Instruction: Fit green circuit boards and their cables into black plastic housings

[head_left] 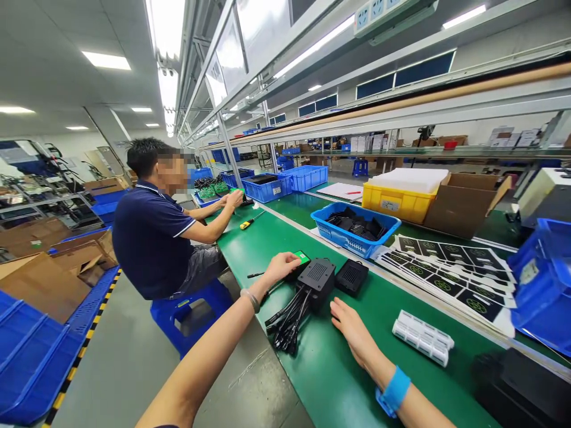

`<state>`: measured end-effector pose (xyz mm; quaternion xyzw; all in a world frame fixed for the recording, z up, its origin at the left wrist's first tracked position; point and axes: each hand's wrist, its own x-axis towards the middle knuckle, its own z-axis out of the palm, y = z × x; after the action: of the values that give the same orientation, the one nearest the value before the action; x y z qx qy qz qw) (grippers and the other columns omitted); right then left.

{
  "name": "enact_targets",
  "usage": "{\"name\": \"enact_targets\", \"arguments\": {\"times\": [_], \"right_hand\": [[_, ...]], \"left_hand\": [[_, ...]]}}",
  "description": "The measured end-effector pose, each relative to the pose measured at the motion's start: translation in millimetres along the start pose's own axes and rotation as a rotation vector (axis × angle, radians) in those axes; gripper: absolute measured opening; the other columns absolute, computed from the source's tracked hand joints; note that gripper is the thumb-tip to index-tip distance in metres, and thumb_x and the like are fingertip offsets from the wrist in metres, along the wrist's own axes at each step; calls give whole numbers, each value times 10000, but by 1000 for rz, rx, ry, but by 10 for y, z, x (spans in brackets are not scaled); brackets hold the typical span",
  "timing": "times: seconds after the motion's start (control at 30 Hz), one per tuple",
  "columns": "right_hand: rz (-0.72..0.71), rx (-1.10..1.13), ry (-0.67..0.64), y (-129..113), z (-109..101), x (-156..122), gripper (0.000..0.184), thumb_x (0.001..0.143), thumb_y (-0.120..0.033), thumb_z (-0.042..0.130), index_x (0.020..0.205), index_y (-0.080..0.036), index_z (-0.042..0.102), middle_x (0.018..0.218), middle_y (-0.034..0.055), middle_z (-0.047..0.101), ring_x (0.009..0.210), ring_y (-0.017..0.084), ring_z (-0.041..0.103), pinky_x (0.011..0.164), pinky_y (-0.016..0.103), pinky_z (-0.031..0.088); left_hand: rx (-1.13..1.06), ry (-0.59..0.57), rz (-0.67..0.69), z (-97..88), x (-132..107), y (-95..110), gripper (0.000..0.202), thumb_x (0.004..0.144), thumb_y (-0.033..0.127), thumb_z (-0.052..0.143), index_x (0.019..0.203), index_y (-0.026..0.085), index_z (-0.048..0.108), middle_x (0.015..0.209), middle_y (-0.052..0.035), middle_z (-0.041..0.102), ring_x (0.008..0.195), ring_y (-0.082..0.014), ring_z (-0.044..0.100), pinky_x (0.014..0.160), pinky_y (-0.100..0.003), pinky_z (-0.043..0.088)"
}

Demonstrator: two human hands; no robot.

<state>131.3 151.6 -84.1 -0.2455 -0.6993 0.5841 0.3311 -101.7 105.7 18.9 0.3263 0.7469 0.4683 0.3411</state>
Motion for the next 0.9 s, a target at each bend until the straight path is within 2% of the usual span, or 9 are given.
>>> {"name": "enact_targets", "arguments": {"times": [0.1, 0.27, 0.33, 0.43, 0.57, 0.63, 0.7, 0.8, 0.9], "right_hand": [[195, 53, -26, -15, -240, -191, 602, 866, -576, 571, 1281, -143, 623, 1348, 223, 602, 1225, 330, 606, 959, 533, 550], [306, 112, -61, -168, -410, -396, 749, 751, -611, 670, 1322, -131, 600, 1361, 218, 594, 1274, 337, 564, 1038, 527, 488], [306, 134, -73, -280, -440, -436, 744, 720, -622, 706, 1291, -151, 631, 1323, 204, 629, 1249, 341, 585, 1028, 523, 498], [282, 195, -117, -504, -451, -444, 698, 722, -631, 725, 1229, -155, 674, 1245, 195, 677, 1162, 336, 643, 970, 505, 540], [189, 358, -174, -797, -437, -359, 816, 757, -717, 656, 1407, -245, 513, 1374, 154, 602, 1205, 282, 620, 1016, 481, 511], [115, 563, -117, -890, -474, -314, 954, 711, -811, 607, 1484, -297, 384, 1455, 149, 528, 1278, 296, 565, 1048, 519, 476], [77, 778, -8, -932, -580, -310, 909, 720, -830, 568, 1448, -302, 434, 1461, 154, 521, 1297, 332, 544, 1049, 577, 457], [93, 918, 92, -887, -879, -423, 599, 865, -718, 478, 1245, -285, 642, 1360, 136, 617, 1273, 347, 558, 1052, 620, 442], [71, 913, -16, -749, -1288, -627, 530, 894, -689, 429, 1165, -333, 713, 1353, 91, 611, 1290, 353, 525, 1055, 638, 430]], "left_hand": [[174, 96, 95, -174, 119, -16, 250, 893, 282, 679, 1118, 175, 652, 1314, -84, 602, 1225, -264, 547, 1061, -512, 419], [383, 141, 143, -266, 177, 43, 171, 889, 305, 680, 978, 159, 674, 1165, -73, 667, 1165, -257, 582, 1057, -508, 409], [435, 169, 182, -293, 127, 203, 146, 863, 288, 705, 915, 156, 667, 1122, -72, 676, 1138, -252, 589, 1044, -494, 413], [481, 205, 278, -254, -33, 585, 277, 694, 264, 844, 876, 164, 660, 1050, -82, 687, 1183, -293, 560, 1017, -402, 419], [500, 72, 429, 193, -353, 1092, 547, 521, 409, 926, 970, 190, 703, 835, -49, 719, 1038, -334, 648, 838, -291, 477], [506, -91, 478, 572, -455, 1253, 531, 533, 488, 904, 954, 212, 737, 721, -20, 724, 800, -286, 702, 708, -284, 499], [520, -241, 506, 960, -430, 1357, 420, 584, 515, 874, 862, 221, 762, 636, -10, 710, 644, -243, 691, 622, -281, 504], [574, -266, 531, 1415, -94, 1472, 248, 741, 438, 807, 775, 201, 741, 741, -35, 731, 742, -217, 696, 749, -315, 534], [643, -133, 517, 1677, 466, 1571, 167, 893, 327, 685, 944, 168, 697, 1046, -74, 709, 982, -209, 660, 916, -406, 523]]}}
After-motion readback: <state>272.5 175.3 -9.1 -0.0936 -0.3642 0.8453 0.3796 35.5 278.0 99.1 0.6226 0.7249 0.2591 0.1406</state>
